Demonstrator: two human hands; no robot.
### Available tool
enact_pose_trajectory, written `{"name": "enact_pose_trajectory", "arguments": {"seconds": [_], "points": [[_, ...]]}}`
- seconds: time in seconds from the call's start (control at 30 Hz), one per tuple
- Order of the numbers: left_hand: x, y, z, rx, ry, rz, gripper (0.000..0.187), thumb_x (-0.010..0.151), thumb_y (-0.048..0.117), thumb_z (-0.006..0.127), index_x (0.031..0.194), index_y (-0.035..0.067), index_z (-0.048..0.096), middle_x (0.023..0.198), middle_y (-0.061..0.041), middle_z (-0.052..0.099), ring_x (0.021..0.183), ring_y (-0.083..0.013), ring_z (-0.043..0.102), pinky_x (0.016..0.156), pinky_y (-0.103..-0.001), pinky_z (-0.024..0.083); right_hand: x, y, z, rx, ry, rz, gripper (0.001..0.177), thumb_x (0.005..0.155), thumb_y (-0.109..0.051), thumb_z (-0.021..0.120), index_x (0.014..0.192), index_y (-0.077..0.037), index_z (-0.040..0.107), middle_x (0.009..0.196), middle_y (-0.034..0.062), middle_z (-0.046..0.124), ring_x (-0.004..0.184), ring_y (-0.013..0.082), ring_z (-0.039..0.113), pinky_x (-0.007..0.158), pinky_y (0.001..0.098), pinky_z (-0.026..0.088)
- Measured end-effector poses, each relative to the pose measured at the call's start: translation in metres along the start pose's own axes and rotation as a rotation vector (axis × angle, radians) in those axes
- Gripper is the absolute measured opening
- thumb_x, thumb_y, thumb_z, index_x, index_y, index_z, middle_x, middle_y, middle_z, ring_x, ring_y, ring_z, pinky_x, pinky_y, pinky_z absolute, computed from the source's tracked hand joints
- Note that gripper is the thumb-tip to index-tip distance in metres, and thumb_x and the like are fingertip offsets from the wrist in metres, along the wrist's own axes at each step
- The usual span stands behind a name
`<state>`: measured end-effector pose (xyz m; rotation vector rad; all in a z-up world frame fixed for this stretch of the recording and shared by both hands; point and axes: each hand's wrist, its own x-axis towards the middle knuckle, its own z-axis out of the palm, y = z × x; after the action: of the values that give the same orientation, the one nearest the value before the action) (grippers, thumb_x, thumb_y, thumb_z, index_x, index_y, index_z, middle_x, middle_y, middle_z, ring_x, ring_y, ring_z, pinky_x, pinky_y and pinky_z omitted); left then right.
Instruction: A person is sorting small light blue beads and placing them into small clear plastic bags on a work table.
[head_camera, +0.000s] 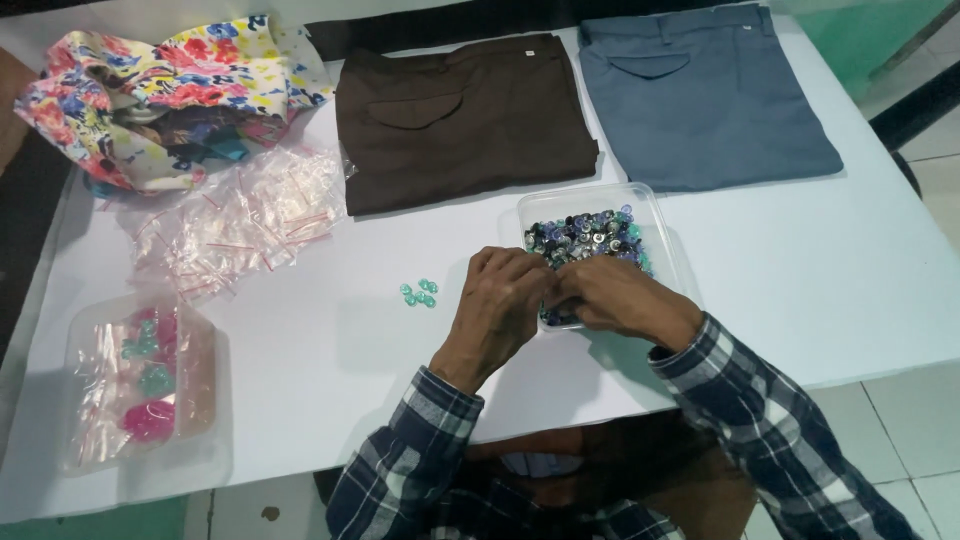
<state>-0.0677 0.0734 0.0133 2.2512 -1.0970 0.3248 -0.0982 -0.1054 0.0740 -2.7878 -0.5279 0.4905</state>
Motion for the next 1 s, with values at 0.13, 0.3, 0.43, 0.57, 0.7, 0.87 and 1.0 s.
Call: {"name": "enact_pose_trajectory", "arguments": {"seconds": [0.13, 0.3, 0.43, 0.57, 0.7, 0.87, 1.0], "points": [[0.002, -0.006, 0.003, -0.038, -0.057, -0.042, 0.013, 0.09, 0.008, 0.069, 0.099, 0.015, 0.075, 0.105, -0.005, 0.074, 0.11, -0.0254, 0.068, 0.108, -0.054, 0.042, 0.015, 0.016, 0.017, -0.003, 0.012, 0.001, 0.023, 0.079, -0.013, 0.065, 0.097, -0.017, 0.079, 0.093, 0.0077, 0.078, 0.088, 0.0371, 0.074, 0.073, 0.0475, 0.059], [0.008, 0.001, -0.004, 0.06, -0.105, -0.071, 0.013, 0.094, 0.011, 0.066, 0.102, 0.015, 0.075, 0.107, -0.005, 0.074, 0.111, -0.0236, 0.068, 0.107, -0.052, 0.043, 0.021, 0.023, 0.007, -0.301, 0.152, 0.079, 0.028, 0.088, -0.011, 0.056, 0.101, -0.023, 0.078, 0.09, -0.0035, 0.075, 0.082, 0.0209, 0.073, 0.069, 0.0335, 0.059], [0.022, 0.004, -0.012, 0.111, -0.231, -0.069, 0.016, 0.093, 0.008, 0.063, 0.1, 0.016, 0.076, 0.1, -0.003, 0.075, 0.111, -0.0244, 0.067, 0.107, -0.05, 0.043, 0.019, 0.029, -0.002, -0.23, 0.132, 0.134, 0.026, 0.093, -0.014, 0.058, 0.109, -0.021, 0.078, 0.1, 0.0023, 0.076, 0.09, 0.0244, 0.073, 0.076, 0.0358, 0.06], [0.045, 0.007, -0.006, 0.3, -0.346, -0.064, 0.017, 0.083, 0.007, 0.068, 0.09, 0.02, 0.078, 0.083, 0.0, 0.074, 0.099, -0.0231, 0.068, 0.102, -0.049, 0.043, 0.012, 0.029, -0.006, -0.221, 0.095, 0.221, 0.028, 0.095, -0.018, 0.058, 0.114, -0.023, 0.077, 0.104, 0.0026, 0.075, 0.091, 0.0221, 0.073, 0.079, 0.0343, 0.06], [0.06, 0.021, 0.003, 0.449, -0.414, 0.002, 0.017, 0.082, 0.004, 0.066, 0.085, 0.015, 0.078, 0.072, -0.001, 0.073, 0.091, -0.0233, 0.069, 0.099, -0.049, 0.041, 0.012, 0.037, -0.006, -0.223, 0.11, 0.251, 0.025, 0.094, -0.022, 0.061, 0.114, -0.02, 0.076, 0.103, 0.0034, 0.074, 0.089, 0.0226, 0.073, 0.075, 0.035, 0.06], [0.066, 0.025, 0.01, 0.533, -0.418, 0.047, 0.016, 0.084, 0.002, 0.066, 0.086, 0.013, 0.078, 0.071, -0.001, 0.073, 0.084, -0.0214, 0.071, 0.094, -0.047, 0.04, 0.002, 0.038, -0.006, -0.171, 0.146, 0.283, 0.025, 0.096, -0.026, 0.058, 0.113, -0.015, 0.074, 0.101, 0.0072, 0.074, 0.092, 0.0245, 0.074, 0.079, 0.0362, 0.06], [0.074, 0.028, -0.008, 0.388, -0.374, 0.012, 0.014, 0.084, -0.001, 0.065, 0.086, 0.009, 0.075, 0.068, -0.006, 0.072, 0.075, -0.0248, 0.072, 0.094, -0.045, 0.044, -0.004, 0.034, -0.014, -0.05, 0.181, 0.278, 0.024, 0.096, -0.019, 0.056, 0.111, -0.008, 0.072, 0.097, 0.0122, 0.075, 0.091, 0.0299, 0.074, 0.076, 0.0387, 0.06]]}}
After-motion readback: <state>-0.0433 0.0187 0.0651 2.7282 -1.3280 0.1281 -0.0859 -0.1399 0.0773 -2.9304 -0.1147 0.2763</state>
